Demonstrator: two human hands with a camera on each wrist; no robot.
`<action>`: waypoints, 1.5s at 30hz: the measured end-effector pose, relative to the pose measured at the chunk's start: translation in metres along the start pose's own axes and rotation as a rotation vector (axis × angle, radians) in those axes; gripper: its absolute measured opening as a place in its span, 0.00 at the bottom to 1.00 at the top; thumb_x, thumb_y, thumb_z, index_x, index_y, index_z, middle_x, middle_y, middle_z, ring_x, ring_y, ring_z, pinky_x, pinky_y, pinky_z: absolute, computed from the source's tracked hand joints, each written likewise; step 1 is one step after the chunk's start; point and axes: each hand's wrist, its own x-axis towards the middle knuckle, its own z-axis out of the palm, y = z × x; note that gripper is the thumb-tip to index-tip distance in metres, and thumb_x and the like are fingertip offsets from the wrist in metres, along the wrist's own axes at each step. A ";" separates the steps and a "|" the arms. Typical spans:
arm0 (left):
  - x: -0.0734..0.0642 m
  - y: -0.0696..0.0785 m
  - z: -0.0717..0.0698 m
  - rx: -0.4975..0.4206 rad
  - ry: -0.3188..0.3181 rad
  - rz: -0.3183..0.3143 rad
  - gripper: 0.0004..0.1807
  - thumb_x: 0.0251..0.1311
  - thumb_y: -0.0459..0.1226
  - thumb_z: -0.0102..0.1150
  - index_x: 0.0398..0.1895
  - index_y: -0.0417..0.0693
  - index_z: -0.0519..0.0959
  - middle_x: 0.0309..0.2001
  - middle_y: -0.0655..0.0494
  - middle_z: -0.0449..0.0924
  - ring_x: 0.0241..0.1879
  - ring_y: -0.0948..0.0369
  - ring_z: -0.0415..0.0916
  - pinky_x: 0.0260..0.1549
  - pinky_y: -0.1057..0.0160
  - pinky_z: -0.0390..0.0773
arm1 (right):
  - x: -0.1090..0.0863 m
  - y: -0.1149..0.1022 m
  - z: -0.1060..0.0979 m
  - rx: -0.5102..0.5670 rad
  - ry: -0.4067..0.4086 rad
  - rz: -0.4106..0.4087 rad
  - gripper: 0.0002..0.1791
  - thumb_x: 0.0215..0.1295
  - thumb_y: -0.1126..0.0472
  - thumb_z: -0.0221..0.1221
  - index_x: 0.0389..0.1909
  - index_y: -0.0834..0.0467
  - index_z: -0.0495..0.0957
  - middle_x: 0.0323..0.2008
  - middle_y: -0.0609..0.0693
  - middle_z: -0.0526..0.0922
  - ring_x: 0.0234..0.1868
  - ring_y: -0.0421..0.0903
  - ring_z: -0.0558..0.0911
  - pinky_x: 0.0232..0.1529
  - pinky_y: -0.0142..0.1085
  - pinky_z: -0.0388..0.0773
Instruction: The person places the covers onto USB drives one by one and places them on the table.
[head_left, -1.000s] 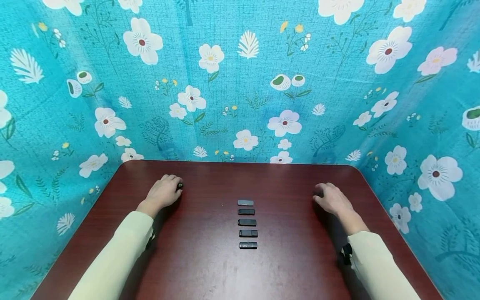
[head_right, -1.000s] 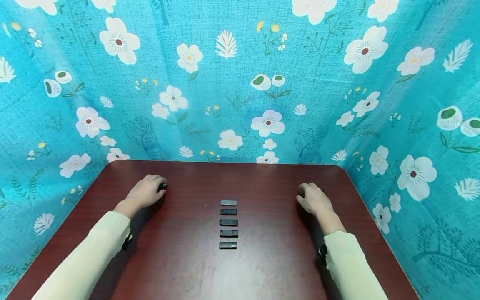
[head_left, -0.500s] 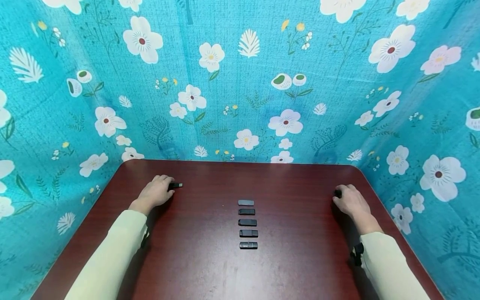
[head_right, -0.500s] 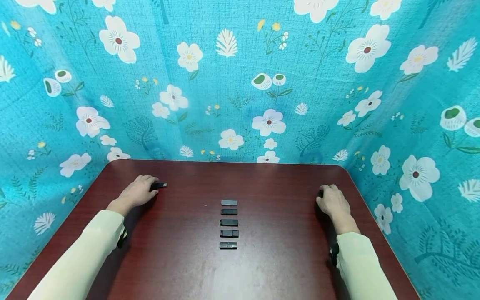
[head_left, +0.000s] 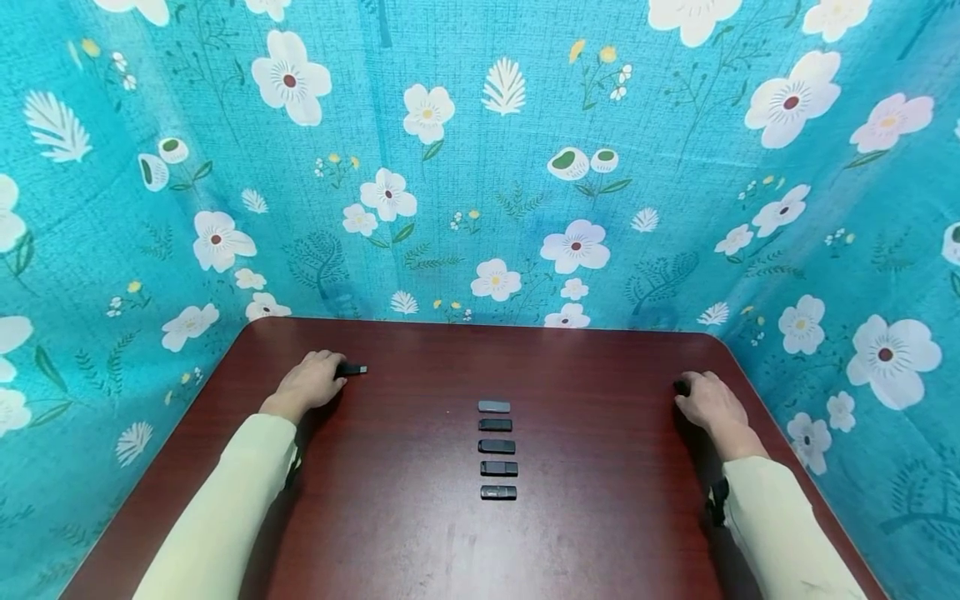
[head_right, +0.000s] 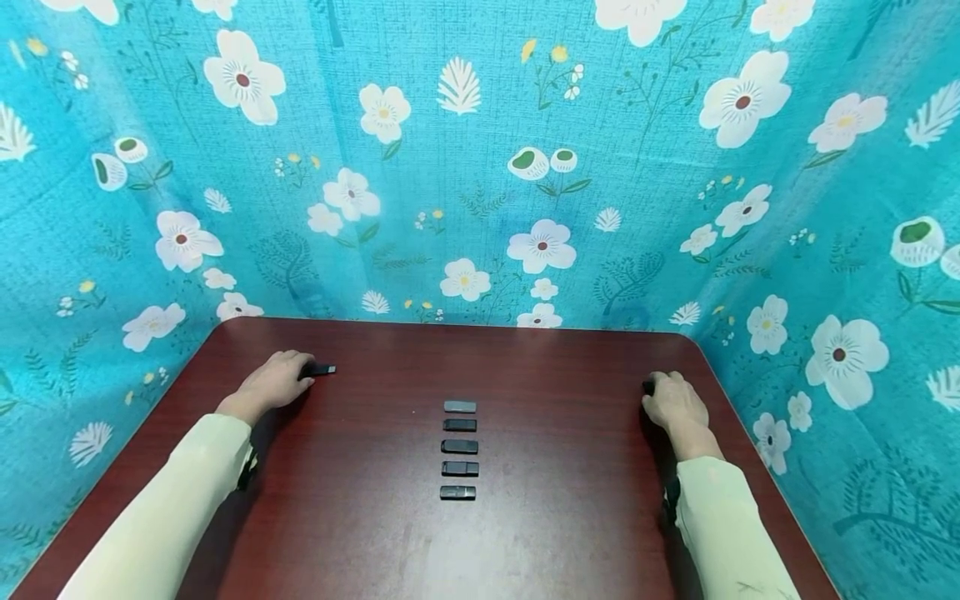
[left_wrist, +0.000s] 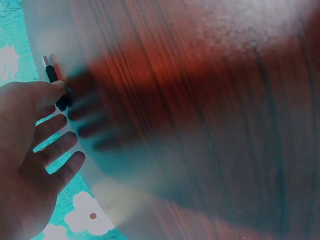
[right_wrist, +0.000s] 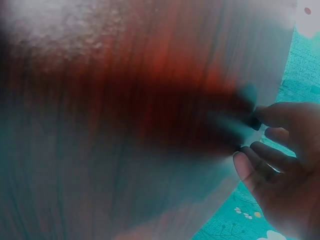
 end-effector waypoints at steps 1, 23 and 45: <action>0.000 0.000 0.000 0.006 -0.001 0.006 0.24 0.70 0.37 0.59 0.65 0.33 0.72 0.62 0.34 0.73 0.63 0.38 0.66 0.61 0.37 0.70 | 0.000 0.000 0.000 -0.006 -0.004 -0.002 0.31 0.69 0.61 0.59 0.67 0.73 0.64 0.59 0.77 0.66 0.58 0.73 0.69 0.57 0.68 0.70; -0.002 0.005 0.001 0.036 0.064 0.018 0.15 0.68 0.35 0.62 0.54 0.36 0.82 0.46 0.41 0.81 0.49 0.44 0.76 0.54 0.43 0.78 | 0.007 -0.005 0.001 -0.039 0.018 0.003 0.21 0.71 0.62 0.57 0.57 0.74 0.73 0.52 0.75 0.74 0.51 0.68 0.74 0.52 0.64 0.75; -0.010 0.048 -0.003 -0.048 0.106 0.144 0.14 0.70 0.36 0.61 0.54 0.38 0.81 0.47 0.44 0.80 0.44 0.50 0.79 0.50 0.47 0.81 | -0.006 -0.047 0.010 0.114 0.111 -0.090 0.16 0.69 0.61 0.55 0.51 0.68 0.73 0.40 0.65 0.81 0.36 0.55 0.78 0.36 0.49 0.78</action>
